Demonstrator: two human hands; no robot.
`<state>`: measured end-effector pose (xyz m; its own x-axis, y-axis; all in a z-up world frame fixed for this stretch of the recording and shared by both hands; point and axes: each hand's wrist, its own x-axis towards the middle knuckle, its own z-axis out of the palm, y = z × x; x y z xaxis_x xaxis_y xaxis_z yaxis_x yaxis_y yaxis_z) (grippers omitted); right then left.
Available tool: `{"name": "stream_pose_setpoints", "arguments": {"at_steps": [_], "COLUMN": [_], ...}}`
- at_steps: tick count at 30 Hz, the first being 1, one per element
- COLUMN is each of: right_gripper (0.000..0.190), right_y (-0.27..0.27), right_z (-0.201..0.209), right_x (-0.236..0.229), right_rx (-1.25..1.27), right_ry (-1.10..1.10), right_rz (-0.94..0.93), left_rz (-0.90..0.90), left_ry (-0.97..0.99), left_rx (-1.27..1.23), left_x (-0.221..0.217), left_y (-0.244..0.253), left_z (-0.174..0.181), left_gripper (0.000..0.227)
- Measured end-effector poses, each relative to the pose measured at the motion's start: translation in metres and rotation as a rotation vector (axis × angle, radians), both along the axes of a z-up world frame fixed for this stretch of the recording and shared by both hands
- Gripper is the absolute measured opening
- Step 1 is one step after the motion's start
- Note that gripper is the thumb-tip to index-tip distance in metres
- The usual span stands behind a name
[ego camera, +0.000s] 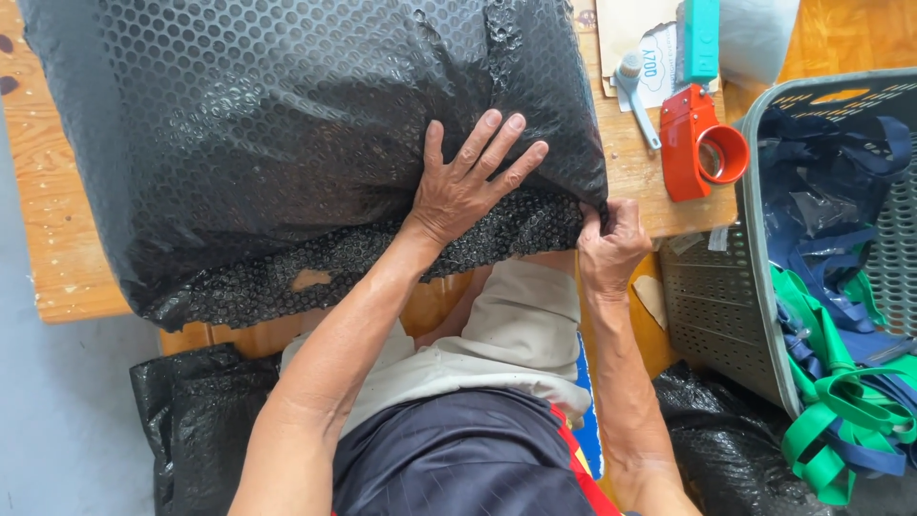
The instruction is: Sealing a black bubble wrap package using a red tape dispenser and smoothing the tape by hand.
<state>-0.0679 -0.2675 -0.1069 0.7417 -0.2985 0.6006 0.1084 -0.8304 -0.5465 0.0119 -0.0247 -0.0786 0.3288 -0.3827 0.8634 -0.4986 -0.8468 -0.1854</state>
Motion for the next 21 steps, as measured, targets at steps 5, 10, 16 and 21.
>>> {"name": "stream_pose_setpoints", "arguments": {"at_steps": [5, 10, 16, 21], "right_gripper": [0.078, 0.070, 0.070, 0.106], "right_y": [0.033, 0.072, 0.148, 0.238], "right_z": [0.067, 0.117, 0.162, 0.195], "right_x": [-0.008, 0.014, 0.041, 0.052], "right_rx": [-0.058, -0.124, -0.436, -0.888], "right_ry": [-0.028, -0.157, -0.085, 0.154], "right_rz": [0.201, 0.478, 0.798, 0.987], "left_rz": [0.008, -0.012, 0.174, 0.129], "left_ry": [-0.007, 0.017, 0.376, 0.459], "left_rx": [-0.034, -0.063, 0.222, 0.119], "left_x": [0.001, -0.002, -0.030, -0.045], "left_y": [-0.002, -0.006, 0.004, 0.002], "left_z": [-0.002, -0.005, -0.005, -0.002], "left_gripper": [0.047, 0.047, 0.049, 0.047]}}
